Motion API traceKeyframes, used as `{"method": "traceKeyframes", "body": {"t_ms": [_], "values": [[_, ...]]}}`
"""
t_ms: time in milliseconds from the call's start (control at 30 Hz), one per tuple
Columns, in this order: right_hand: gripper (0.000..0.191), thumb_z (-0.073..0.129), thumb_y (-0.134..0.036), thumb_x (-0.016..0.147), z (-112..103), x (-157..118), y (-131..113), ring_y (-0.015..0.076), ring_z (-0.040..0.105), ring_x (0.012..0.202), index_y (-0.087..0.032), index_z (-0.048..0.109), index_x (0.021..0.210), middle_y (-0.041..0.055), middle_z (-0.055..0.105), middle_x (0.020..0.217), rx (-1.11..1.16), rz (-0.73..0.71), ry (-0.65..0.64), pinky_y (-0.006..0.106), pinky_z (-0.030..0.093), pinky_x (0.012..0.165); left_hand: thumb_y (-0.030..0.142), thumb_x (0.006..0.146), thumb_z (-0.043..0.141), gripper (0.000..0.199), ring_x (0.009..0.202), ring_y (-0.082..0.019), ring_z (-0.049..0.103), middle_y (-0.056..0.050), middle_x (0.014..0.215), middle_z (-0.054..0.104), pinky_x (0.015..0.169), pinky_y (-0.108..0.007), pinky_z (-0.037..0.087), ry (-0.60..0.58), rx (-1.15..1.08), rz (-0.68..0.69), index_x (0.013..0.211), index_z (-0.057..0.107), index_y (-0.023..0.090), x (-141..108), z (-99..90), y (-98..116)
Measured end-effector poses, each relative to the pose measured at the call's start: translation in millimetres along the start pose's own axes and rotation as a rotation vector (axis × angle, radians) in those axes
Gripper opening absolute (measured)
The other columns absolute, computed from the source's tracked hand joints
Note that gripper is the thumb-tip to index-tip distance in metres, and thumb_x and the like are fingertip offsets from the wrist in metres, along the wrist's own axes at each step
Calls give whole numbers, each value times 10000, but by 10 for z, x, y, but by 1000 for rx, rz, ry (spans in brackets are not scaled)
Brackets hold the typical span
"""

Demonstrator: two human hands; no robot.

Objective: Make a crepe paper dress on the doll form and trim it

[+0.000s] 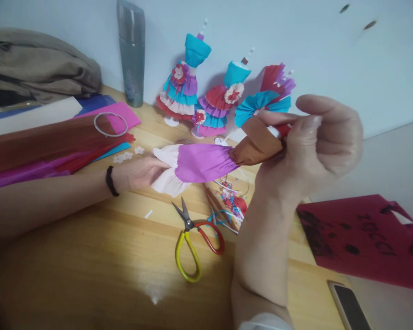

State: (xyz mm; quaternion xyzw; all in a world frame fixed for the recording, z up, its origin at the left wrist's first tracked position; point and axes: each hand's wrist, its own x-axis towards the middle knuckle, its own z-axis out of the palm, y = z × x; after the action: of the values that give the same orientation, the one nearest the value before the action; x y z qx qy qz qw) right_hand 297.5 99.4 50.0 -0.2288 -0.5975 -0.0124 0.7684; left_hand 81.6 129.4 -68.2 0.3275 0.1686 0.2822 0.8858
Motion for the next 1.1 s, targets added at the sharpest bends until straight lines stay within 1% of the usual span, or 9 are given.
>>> {"method": "traceKeyframes", "body": {"t_ms": [133, 267, 367, 500, 633, 767, 833, 967, 1100], "values": [[163, 822, -394, 821, 31, -12, -33, 133, 764, 647, -246, 769, 865, -90, 688, 726, 14, -5, -44, 251, 639, 563, 167, 842, 666, 87, 760, -171, 677, -52, 839, 745, 839, -335, 522, 27, -123, -107, 925, 683, 145, -21, 46, 20], [129, 827, -361, 812, 50, -11, -57, 124, 761, 642, -245, 781, 845, -78, 704, 757, 28, 14, -20, 231, 618, 547, 276, 940, 600, 151, 726, -171, 651, -54, 769, 720, 830, -344, 510, 5, -192, -120, 888, 659, 148, -30, 87, 59], [32, 760, -213, 868, 50, -5, -68, 108, 755, 635, -224, 773, 841, -74, 711, 788, 16, 19, -11, 216, 595, 537, 178, 942, 552, 130, 743, -170, 659, -60, 785, 734, 839, -332, 493, 11, -150, -85, 939, 677, 140, -38, 115, 78], [367, 495, 42, 941, 50, -2, -106, 67, 742, 632, -205, 740, 823, -93, 703, 812, -67, 124, 27, 187, 555, 541, 58, 890, 536, 194, 816, -179, 681, -65, 832, 750, 913, -334, 472, 9, -83, -19, 967, 699, 127, -45, 164, 70], [294, 534, -84, 987, 59, -2, -188, 90, 744, 626, -213, 744, 828, -75, 677, 700, -129, 121, 12, 180, 531, 495, 46, 838, 588, 182, 875, -196, 690, -73, 884, 753, 921, -327, 481, -47, -122, 35, 952, 692, 142, -50, 203, 67], [328, 497, -91, 1001, 93, 4, -276, 106, 753, 692, -225, 750, 841, -56, 679, 678, -189, 135, -4, 244, 590, 598, 107, 891, 546, 228, 873, -209, 701, -76, 887, 763, 853, -324, 489, -38, -120, -34, 1050, 706, 142, -63, 197, 94], [288, 524, -101, 992, 139, 19, -274, 117, 752, 688, -219, 746, 852, -47, 679, 710, -211, 104, -12, 239, 563, 552, 137, 902, 555, 245, 898, -214, 708, -81, 899, 769, 846, -319, 488, -22, -142, -71, 1094, 707, 132, -63, 165, 83], [195, 588, -275, 998, 273, 65, -193, 197, 770, 704, -306, 764, 921, -29, 686, 735, -340, 23, -175, 310, 576, 482, 175, 855, 647, 164, 824, -218, 709, -90, 872, 769, 818, -334, 508, 40, -210, -121, 999, 707, 125, -31, 59, -18], [268, 564, -281, 992, 349, 87, -170, 207, 781, 818, -471, 753, 996, -48, 740, 907, -359, 70, -305, 394, 669, 655, 184, 847, 630, 127, 800, -200, 697, -78, 858, 769, 814, -322, 509, 97, -244, -94, 942, 700, 140, 20, -29, -136]]}}
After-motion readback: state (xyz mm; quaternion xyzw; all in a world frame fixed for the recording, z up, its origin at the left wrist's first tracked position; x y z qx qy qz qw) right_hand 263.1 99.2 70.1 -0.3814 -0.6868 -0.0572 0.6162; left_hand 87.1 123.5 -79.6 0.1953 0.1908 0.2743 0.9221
